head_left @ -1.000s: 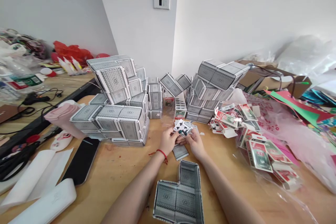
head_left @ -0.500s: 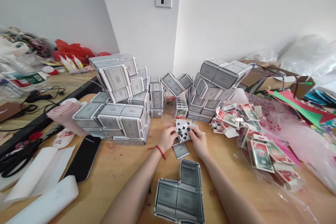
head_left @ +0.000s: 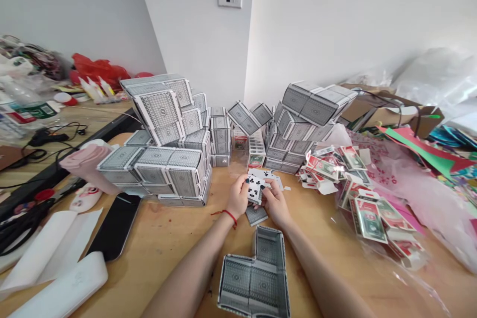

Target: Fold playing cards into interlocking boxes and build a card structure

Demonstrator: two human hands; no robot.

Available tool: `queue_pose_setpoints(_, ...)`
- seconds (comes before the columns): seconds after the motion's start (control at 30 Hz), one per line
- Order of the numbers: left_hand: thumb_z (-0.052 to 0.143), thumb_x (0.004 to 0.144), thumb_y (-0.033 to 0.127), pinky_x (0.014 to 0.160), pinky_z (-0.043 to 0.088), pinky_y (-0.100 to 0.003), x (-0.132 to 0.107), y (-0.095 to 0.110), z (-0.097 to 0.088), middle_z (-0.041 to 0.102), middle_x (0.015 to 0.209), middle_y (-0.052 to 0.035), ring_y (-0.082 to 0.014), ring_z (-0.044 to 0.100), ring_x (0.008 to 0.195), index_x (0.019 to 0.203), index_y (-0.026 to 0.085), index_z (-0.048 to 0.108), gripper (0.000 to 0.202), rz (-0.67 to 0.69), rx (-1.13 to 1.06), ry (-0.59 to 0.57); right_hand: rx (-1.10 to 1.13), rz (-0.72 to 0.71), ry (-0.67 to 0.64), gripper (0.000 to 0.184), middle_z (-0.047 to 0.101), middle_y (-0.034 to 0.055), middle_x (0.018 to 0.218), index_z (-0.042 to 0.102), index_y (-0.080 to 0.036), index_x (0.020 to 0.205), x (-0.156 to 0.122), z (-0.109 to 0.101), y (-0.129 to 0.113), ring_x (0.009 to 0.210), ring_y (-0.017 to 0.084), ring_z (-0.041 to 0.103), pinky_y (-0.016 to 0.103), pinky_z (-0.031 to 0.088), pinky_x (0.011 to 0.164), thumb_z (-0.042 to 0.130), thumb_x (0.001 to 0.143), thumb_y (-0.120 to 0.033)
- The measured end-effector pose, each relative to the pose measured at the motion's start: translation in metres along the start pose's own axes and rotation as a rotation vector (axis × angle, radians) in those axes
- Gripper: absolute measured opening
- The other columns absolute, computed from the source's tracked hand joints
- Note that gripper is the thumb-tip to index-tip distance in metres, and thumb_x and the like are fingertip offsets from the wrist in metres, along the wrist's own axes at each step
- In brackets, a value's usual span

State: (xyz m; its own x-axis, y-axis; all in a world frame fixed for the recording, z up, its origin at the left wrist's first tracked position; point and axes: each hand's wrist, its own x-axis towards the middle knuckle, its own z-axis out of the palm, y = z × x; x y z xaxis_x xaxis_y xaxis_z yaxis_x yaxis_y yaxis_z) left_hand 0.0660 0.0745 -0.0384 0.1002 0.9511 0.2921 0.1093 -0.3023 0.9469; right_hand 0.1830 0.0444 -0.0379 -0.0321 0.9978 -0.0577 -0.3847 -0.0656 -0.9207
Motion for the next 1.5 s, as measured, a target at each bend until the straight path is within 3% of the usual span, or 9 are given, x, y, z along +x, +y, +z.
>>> queue_pose_setpoints(0.33,0.036,0.073,0.017,0.056,0.037,-0.021,0.0,0.005,-0.002,0.052,0.066,0.0006,-0.0115,0.047,0.06,0.075,0.016,0.052,0.017,-0.061,-0.043,0.022,0.013,0.064,-0.028,0.025,0.058,-0.0059,0.065,0.04,-0.026,0.094,-0.001,0.0,0.003,0.048,0.012,0.056,0.023,0.046,0.041,0.051,0.073,-0.034)
queue_pose_setpoints(0.73,0.037,0.07,0.018,0.052,0.034,-0.021,-0.002,0.007,-0.003,0.047,0.059,0.0019,-0.0102,0.043,0.055,0.062,0.017,0.049,0.014,-0.068,-0.133,0.054,0.02,0.081,-0.069,0.015,0.057,-0.0041,0.064,0.042,-0.023,0.079,-0.004,0.001,0.0,0.051,0.014,0.057,0.026,0.046,0.041,0.051,0.07,-0.03)
queue_pose_setpoints(0.93,0.038,0.068,0.019,0.045,0.03,-0.021,-0.006,0.009,-0.004,0.045,0.053,0.0024,-0.009,0.039,0.047,0.063,0.016,0.051,0.014,-0.091,-0.198,-0.076,0.139,0.208,-0.172,0.025,0.061,-0.0007,0.069,0.043,-0.023,0.089,-0.006,0.002,-0.007,0.05,0.016,0.059,0.026,0.046,0.037,0.048,0.072,-0.04)
queue_pose_setpoints(1.1,0.036,0.069,0.023,0.038,0.026,-0.021,-0.01,0.01,-0.007,0.043,0.049,0.003,-0.0081,0.037,0.038,0.064,0.016,0.049,0.016,-0.135,-0.247,-0.146,0.047,0.327,-0.305,0.029,0.061,0.003,0.058,0.05,-0.016,0.08,-0.005,-0.002,-0.003,0.043,0.016,0.058,0.024,0.045,0.034,0.051,0.074,-0.044)
queue_pose_setpoints(1.2,0.036,0.07,0.024,0.039,0.026,-0.02,-0.007,0.009,-0.008,0.039,0.049,0.0041,-0.0072,0.035,0.039,0.063,0.017,0.046,0.014,-0.122,-0.221,-0.13,0.036,0.295,-0.339,0.029,0.062,0.0026,0.058,0.052,-0.015,0.081,-0.004,-0.006,-0.002,0.043,0.014,0.059,0.024,0.048,0.038,0.055,0.073,-0.043)
queue_pose_setpoints(1.33,0.038,0.074,0.026,0.05,0.035,-0.019,0.0,0.008,-0.006,0.049,0.063,0.0015,-0.0092,0.045,0.054,0.076,0.016,0.051,0.016,-0.094,-0.163,0.004,0.015,0.193,-0.266,0.03,0.062,0.0019,0.062,0.053,-0.016,0.083,-0.003,-0.005,0.0,0.052,0.015,0.062,0.027,0.051,0.044,0.056,0.073,-0.044)
queue_pose_setpoints(1.5,0.051,0.071,0.032,0.057,0.039,-0.021,0.003,0.009,-0.003,0.059,0.069,-0.0017,-0.0123,0.051,0.062,0.079,0.014,0.059,0.021,-0.106,-0.003,-0.125,-0.01,0.089,-0.196,0.029,0.063,0.0025,0.074,0.053,-0.019,0.089,-0.001,0.0,0.003,0.066,0.018,0.063,0.031,0.053,0.052,0.055,0.073,-0.043)
